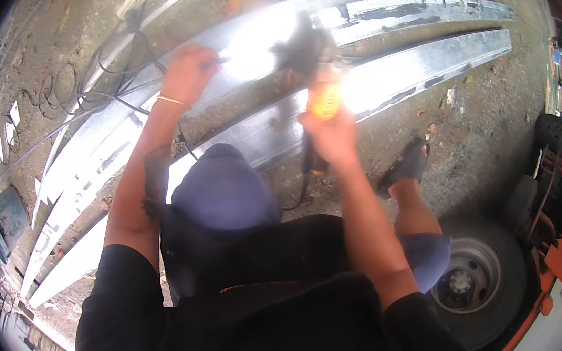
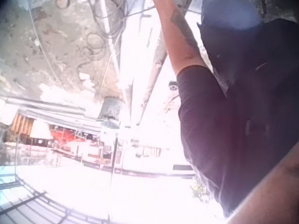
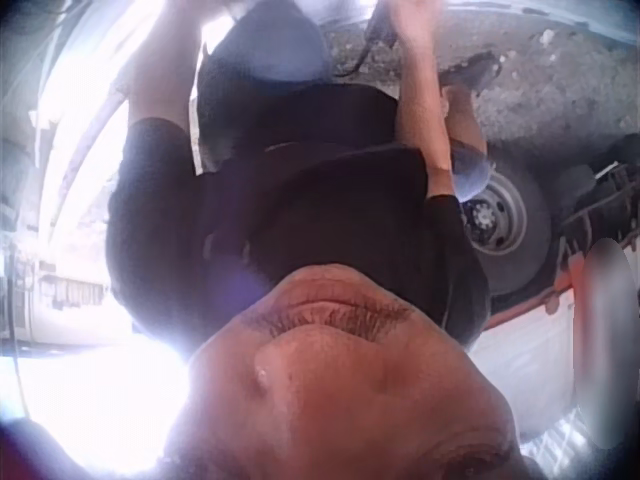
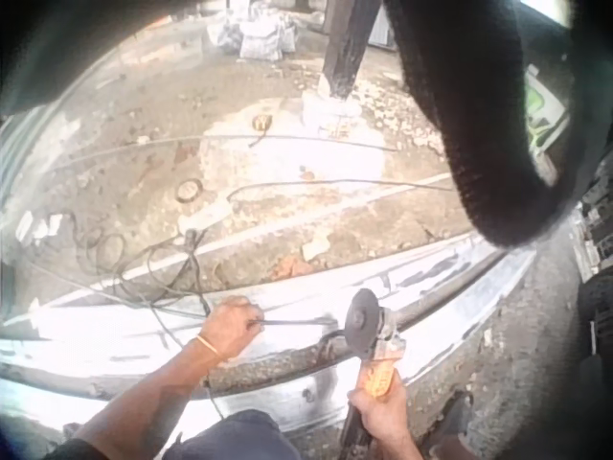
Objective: The person measures a metal bar with a tape measure, then uses an angle grinder to grind the surface of several metal bars lying on the ground. Sparks are visible during grinding.
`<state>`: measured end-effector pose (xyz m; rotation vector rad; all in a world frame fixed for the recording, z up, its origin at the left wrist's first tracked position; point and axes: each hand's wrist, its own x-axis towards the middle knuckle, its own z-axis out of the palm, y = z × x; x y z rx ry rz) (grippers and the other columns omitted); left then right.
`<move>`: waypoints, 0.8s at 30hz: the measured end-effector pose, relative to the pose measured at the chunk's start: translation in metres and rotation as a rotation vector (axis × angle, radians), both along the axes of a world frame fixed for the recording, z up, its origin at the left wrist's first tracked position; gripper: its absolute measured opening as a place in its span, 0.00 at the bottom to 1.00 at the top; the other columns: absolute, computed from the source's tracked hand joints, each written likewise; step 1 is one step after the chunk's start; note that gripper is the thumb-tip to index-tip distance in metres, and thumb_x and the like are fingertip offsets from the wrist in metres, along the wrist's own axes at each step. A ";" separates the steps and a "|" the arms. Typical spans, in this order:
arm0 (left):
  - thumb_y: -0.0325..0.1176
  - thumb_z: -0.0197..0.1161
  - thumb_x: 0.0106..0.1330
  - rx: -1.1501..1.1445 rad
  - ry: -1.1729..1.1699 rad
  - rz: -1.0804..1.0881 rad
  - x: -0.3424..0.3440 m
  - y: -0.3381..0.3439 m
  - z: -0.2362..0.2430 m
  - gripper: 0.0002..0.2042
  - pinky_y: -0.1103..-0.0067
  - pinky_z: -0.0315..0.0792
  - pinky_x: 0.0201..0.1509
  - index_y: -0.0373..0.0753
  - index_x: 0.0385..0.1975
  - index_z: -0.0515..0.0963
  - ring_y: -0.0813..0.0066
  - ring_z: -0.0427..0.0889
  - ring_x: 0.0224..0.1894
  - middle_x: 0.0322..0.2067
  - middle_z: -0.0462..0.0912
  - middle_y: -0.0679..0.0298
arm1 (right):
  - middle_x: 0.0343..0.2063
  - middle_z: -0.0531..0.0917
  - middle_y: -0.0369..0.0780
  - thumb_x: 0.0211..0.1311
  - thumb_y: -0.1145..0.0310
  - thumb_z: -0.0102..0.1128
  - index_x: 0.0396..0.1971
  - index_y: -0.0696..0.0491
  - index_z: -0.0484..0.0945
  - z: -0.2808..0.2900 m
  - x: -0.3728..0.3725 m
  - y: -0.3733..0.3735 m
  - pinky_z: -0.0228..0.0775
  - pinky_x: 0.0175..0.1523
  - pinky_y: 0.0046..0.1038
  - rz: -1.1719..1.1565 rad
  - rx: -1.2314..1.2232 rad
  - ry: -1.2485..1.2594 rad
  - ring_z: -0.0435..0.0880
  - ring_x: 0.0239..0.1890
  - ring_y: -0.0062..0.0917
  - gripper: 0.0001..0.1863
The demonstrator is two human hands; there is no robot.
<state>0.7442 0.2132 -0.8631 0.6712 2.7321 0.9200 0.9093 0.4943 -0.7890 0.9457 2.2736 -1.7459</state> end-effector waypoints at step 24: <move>0.32 0.70 0.66 -0.073 0.167 -0.014 0.002 0.042 0.000 0.05 0.64 0.80 0.56 0.38 0.35 0.86 0.57 0.83 0.50 0.37 0.84 0.59 | 0.36 0.84 0.38 0.53 0.77 0.74 0.51 0.61 0.74 0.004 0.001 -0.033 0.79 0.40 0.26 0.044 0.043 -0.082 0.84 0.34 0.21 0.25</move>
